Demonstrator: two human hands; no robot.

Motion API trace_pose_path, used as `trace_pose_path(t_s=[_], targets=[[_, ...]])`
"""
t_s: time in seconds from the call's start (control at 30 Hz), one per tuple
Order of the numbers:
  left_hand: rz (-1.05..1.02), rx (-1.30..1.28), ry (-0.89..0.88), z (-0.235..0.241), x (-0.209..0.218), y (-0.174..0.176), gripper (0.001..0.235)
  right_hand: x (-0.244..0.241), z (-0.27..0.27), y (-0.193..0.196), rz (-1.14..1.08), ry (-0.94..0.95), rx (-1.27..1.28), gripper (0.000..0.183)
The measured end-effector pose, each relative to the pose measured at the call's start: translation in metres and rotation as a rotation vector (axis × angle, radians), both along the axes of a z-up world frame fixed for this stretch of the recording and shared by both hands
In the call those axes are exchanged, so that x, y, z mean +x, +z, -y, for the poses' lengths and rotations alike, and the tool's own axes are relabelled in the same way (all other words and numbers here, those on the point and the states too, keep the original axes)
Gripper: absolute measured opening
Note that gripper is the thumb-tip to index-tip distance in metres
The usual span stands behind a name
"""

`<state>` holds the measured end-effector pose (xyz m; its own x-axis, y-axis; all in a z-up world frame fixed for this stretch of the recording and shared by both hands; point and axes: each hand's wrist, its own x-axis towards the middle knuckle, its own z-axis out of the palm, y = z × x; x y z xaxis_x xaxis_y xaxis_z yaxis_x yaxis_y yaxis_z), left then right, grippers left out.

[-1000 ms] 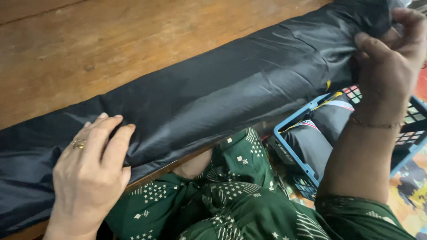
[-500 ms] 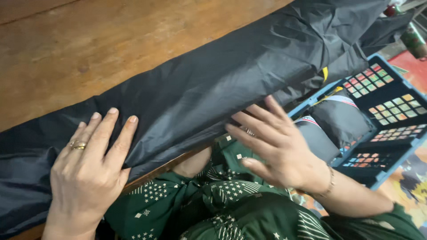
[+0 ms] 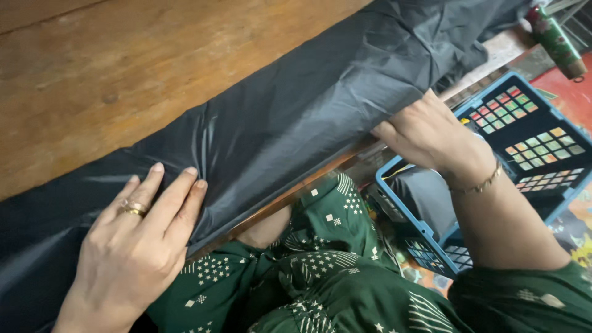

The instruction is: The person folds a large black plastic sheet on a wooden table. They repeatedly fold the sheet in half lengthwise, smooth it out, and then fold it into a compact rectangular bundle.

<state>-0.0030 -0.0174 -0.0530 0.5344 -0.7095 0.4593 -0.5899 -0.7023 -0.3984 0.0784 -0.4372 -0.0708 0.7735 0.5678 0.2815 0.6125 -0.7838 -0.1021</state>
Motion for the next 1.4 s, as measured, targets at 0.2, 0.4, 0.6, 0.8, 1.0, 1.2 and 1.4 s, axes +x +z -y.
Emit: trace_pose_path(t_s=[0.2, 0.4, 0.6, 0.8, 1.0, 1.2, 1.4], targets=[[-0.049, 0.002, 0.041, 0.000, -0.002, 0.001, 0.054, 0.031, -0.002, -0.006, 0.021, -0.066, -0.066, 0.032], [-0.846, 0.109, 0.534, 0.041, 0.017, 0.080, 0.104, 0.036, -0.043, 0.005, -0.110, -0.188, -0.142, 0.064], [-0.961, 0.006, 0.624, 0.111, 0.073, 0.124, 0.107, 0.035, -0.076, 0.006, 0.002, -0.024, -0.070, 0.056], [-0.866, -0.042, 0.441, 0.143, 0.115, 0.109, 0.115, 0.036, -0.078, 0.000, 0.129, 0.123, 0.074, 0.043], [-0.720, -0.089, 0.329, 0.167, 0.139, 0.086, 0.101, 0.032, -0.079, 0.002, 0.134, 0.099, 0.112, 0.044], [-0.538, -0.045, 0.389, 0.178, 0.155, 0.079, 0.061, 0.029, -0.080, 0.007, 0.142, 0.121, 0.139, 0.043], [-0.222, 0.098, 0.341, 0.188, 0.162, 0.035, 0.065, 0.030, -0.080, 0.007, 0.164, 0.144, 0.156, 0.041]])
